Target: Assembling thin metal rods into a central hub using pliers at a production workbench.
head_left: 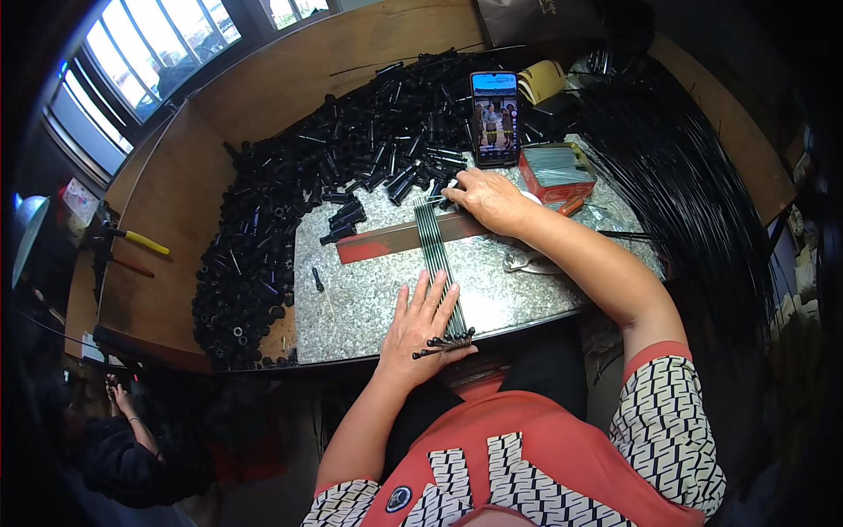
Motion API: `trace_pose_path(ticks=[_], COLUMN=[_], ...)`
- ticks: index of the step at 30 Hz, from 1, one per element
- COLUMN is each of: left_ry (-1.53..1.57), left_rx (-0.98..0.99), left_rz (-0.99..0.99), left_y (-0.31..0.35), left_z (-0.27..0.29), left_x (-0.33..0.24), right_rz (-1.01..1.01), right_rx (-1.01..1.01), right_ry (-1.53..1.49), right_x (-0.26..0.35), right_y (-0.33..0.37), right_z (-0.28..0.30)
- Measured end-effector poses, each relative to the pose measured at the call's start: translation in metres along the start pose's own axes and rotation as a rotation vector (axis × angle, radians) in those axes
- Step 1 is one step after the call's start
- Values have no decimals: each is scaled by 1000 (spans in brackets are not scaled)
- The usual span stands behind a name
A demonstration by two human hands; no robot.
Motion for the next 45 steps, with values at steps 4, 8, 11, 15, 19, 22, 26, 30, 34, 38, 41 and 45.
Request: trace_pose_path(ticks=[4, 8, 11, 15, 19, 22, 26, 30, 34, 38, 41, 45], left_ry=[-4, -3, -5, -5, -8, -12, -14, -19, -29, -31, -38, -36], left_rx=[4, 8, 6, 9, 11, 17, 28, 32, 28, 37, 45, 40], left_rz=[2, 8, 7, 12, 11, 15, 21, 19, 12, 23, 26, 24], left_y=[0, 0, 0, 0, 0, 0, 0, -1, 1, 0, 0, 0], left_z=[-1, -1, -1, -2, -2, -2, -3, -2, -4, -3, -4, -5], left_x=[0, 1, 1, 2, 2, 1, 1, 0, 2, 1, 2, 3], right_rz=[-4, -6, -1, -9, -12, -13, -8, -7, -14, -19, -24, -30], right_rx=[31, 54, 43, 49, 46, 45, 28, 1, 6, 9, 21, 19], right_ry=[0, -8, -14, -29, -25, -20, -10, -12, -11, -18, -19, -24], right_x=[0, 1, 2, 1, -1, -1, 0, 0, -1, -2, -1, 0], right_y=[-2, -4, -5, -6, -4, -4, -2, 0, 0, 0, -1, -3], right_z=[-3, -5, -6, -6, -7, -6, -3, 1, 1, 1, -1, -2])
Point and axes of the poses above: each hand's wrist, its own y-axis away from the middle knuckle, its own z-axis out of the back of the hand, x = y × z, the point moved 9 cm from there along -y, towards the middle knuckle, and after that the axes turned 3 degrees about z, right-handed, at the moved point
